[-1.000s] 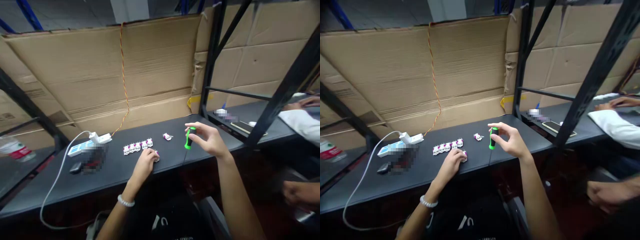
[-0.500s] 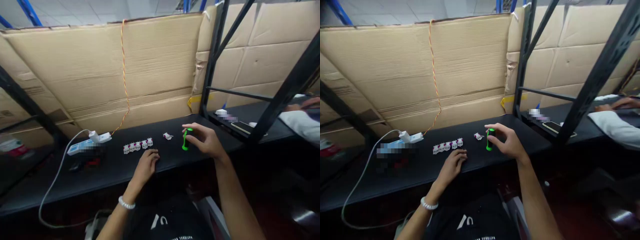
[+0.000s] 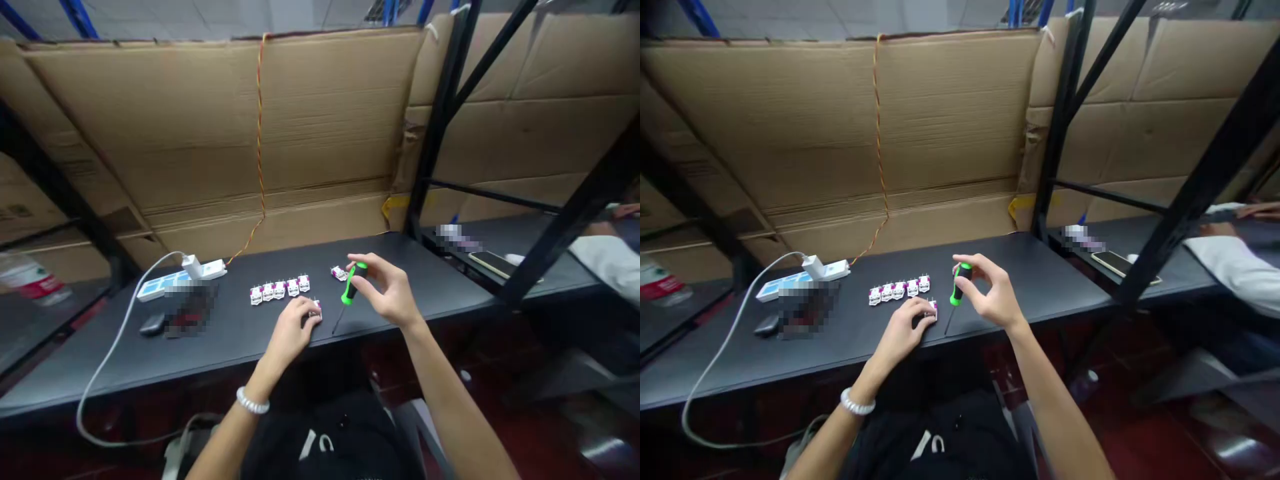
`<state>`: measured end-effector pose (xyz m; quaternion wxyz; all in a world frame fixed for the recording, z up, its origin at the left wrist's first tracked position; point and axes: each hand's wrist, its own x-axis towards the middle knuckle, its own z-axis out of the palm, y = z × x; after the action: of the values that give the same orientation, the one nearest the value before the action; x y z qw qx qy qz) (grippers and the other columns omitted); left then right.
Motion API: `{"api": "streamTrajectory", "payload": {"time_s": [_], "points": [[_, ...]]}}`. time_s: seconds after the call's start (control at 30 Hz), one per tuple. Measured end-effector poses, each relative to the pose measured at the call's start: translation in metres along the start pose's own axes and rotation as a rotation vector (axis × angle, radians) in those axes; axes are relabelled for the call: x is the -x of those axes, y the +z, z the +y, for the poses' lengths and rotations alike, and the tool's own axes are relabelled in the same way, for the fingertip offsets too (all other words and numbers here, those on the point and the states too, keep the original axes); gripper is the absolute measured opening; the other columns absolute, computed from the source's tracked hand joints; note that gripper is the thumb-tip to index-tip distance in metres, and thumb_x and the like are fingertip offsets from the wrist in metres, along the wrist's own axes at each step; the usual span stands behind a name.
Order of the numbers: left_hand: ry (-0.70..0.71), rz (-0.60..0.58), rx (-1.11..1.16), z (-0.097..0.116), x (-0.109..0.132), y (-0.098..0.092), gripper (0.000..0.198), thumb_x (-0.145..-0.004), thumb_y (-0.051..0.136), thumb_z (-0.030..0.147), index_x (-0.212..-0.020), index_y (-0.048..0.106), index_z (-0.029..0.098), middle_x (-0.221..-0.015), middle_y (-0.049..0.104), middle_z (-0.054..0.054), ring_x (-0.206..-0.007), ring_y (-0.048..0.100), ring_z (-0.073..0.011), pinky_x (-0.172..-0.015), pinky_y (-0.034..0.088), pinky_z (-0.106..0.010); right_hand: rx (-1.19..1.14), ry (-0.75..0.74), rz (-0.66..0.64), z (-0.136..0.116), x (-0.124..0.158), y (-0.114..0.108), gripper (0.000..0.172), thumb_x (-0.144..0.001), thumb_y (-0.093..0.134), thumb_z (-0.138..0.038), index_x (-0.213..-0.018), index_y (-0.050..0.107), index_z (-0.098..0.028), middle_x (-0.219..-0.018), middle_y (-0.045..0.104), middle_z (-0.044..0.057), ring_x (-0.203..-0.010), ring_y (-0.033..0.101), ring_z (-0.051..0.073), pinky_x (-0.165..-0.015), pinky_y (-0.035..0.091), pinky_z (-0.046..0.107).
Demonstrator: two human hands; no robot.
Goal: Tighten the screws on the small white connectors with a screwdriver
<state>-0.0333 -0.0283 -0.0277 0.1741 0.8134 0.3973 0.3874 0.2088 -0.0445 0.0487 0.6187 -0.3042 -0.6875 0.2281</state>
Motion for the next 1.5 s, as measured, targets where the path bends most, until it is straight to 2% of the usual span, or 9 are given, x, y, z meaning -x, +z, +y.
{"api": "streamTrajectory", "payload": {"time_s": [0.17, 0.27, 0.5, 0.83, 1.07, 1.2, 1.37, 1.43, 1.5], "points": [[0.001, -0.005, 0.007, 0.001, 0.0, 0.001, 0.012, -0.096, 0.066, 0.016, -0.091, 0.074, 0.023, -0.102, 0.073, -0.006, -0.103, 0.069, -0.0236, -0.098, 0.057, -0.04, -0.041, -0.04, 0.141, 0.003, 0.0, 0.006, 0.04, -0.098, 0.072, -0.032, -0.138, 0.07, -0.026, -0.11, 0.072, 0.007, -0.096, 0.073, 0.021, -0.087, 0.066, 0.037], [0.006, -0.006, 0.006, 0.0, 0.001, 0.002, 0.011, -0.095, 0.067, 0.015, -0.091, 0.074, 0.022, -0.102, 0.073, -0.005, -0.102, 0.069, -0.0234, -0.097, 0.056, -0.039, -0.037, -0.076, 0.18, 0.005, 0.0, 0.012, 0.044, -0.099, 0.071, -0.029, -0.143, 0.067, -0.027, -0.112, 0.072, 0.007, -0.097, 0.072, 0.021, -0.088, 0.065, 0.036], [0.029, -0.01, 0.017, 0.0, 0.002, 0.004, 0.011, -0.096, 0.066, 0.014, -0.093, 0.073, 0.022, -0.104, 0.073, -0.006, -0.104, 0.069, -0.0238, -0.098, 0.057, -0.04, -0.01, -0.095, 0.142, 0.007, 0.002, 0.021, 0.045, -0.1, 0.07, -0.03, -0.145, 0.066, -0.029, -0.112, 0.071, 0.008, -0.101, 0.07, 0.022, -0.09, 0.064, 0.037], [0.032, -0.015, 0.001, 0.001, 0.002, 0.005, 0.011, -0.096, 0.064, 0.014, -0.093, 0.072, 0.022, -0.104, 0.072, -0.006, -0.103, 0.068, -0.0239, -0.096, 0.056, -0.04, 0.017, -0.089, 0.113, 0.009, 0.003, 0.022, 0.047, -0.102, 0.068, -0.03, -0.148, 0.063, -0.031, -0.115, 0.07, 0.007, -0.104, 0.07, 0.023, -0.091, 0.063, 0.038], [0.038, -0.017, 0.001, 0.005, 0.0, 0.005, 0.013, -0.095, 0.063, 0.011, -0.09, 0.069, 0.022, -0.102, 0.071, -0.006, -0.101, 0.067, -0.0239, -0.095, 0.055, -0.04, 0.064, -0.11, -0.015, 0.001, -0.005, 0.026, 0.049, -0.106, 0.061, -0.028, -0.154, 0.056, -0.035, -0.119, 0.069, 0.006, -0.099, 0.068, 0.02, -0.089, 0.061, 0.036], [0.029, -0.009, -0.029, 0.007, 0.0, 0.007, 0.016, -0.093, 0.06, 0.007, -0.088, 0.066, 0.021, -0.099, 0.069, -0.006, -0.098, 0.065, -0.0237, -0.092, 0.055, -0.04, 0.155, -0.234, -0.044, -0.004, -0.017, 0.037, 0.041, -0.101, 0.07, -0.028, -0.142, 0.066, -0.032, -0.108, 0.068, 0.004, -0.084, 0.062, 0.017, -0.078, 0.058, 0.032], [0.033, 0.005, -0.05, 0.009, 0.0, 0.01, 0.018, -0.092, 0.059, 0.006, -0.087, 0.065, 0.022, -0.099, 0.068, -0.006, -0.099, 0.064, -0.0247, -0.092, 0.055, -0.041, 0.239, -0.348, 0.03, -0.002, -0.027, 0.051, 0.031, -0.093, 0.081, -0.034, -0.123, 0.074, -0.029, -0.096, 0.062, 0.004, -0.077, 0.057, 0.017, -0.067, 0.055, 0.03], [0.035, 0.013, -0.05, 0.009, 0.0, 0.01, 0.018, -0.091, 0.059, 0.005, -0.087, 0.065, 0.022, -0.098, 0.067, -0.006, -0.098, 0.064, -0.0248, -0.092, 0.055, -0.041, 0.265, -0.338, 0.026, -0.003, -0.028, 0.053, 0.029, -0.095, 0.078, -0.035, -0.122, 0.074, -0.028, -0.095, 0.06, 0.004, -0.079, 0.059, 0.019, -0.07, 0.057, 0.032], [0.035, 0.018, -0.052, 0.009, 0.0, 0.01, 0.018, -0.091, 0.06, 0.004, -0.087, 0.064, 0.022, -0.098, 0.067, -0.006, -0.097, 0.064, -0.0249, -0.091, 0.055, -0.041, 0.255, -0.31, -0.023, -0.006, -0.029, 0.051, 0.029, -0.099, 0.069, -0.033, -0.128, 0.072, -0.027, -0.105, 0.061, 0.008, -0.093, 0.063, 0.022, -0.083, 0.06, 0.037]]}}
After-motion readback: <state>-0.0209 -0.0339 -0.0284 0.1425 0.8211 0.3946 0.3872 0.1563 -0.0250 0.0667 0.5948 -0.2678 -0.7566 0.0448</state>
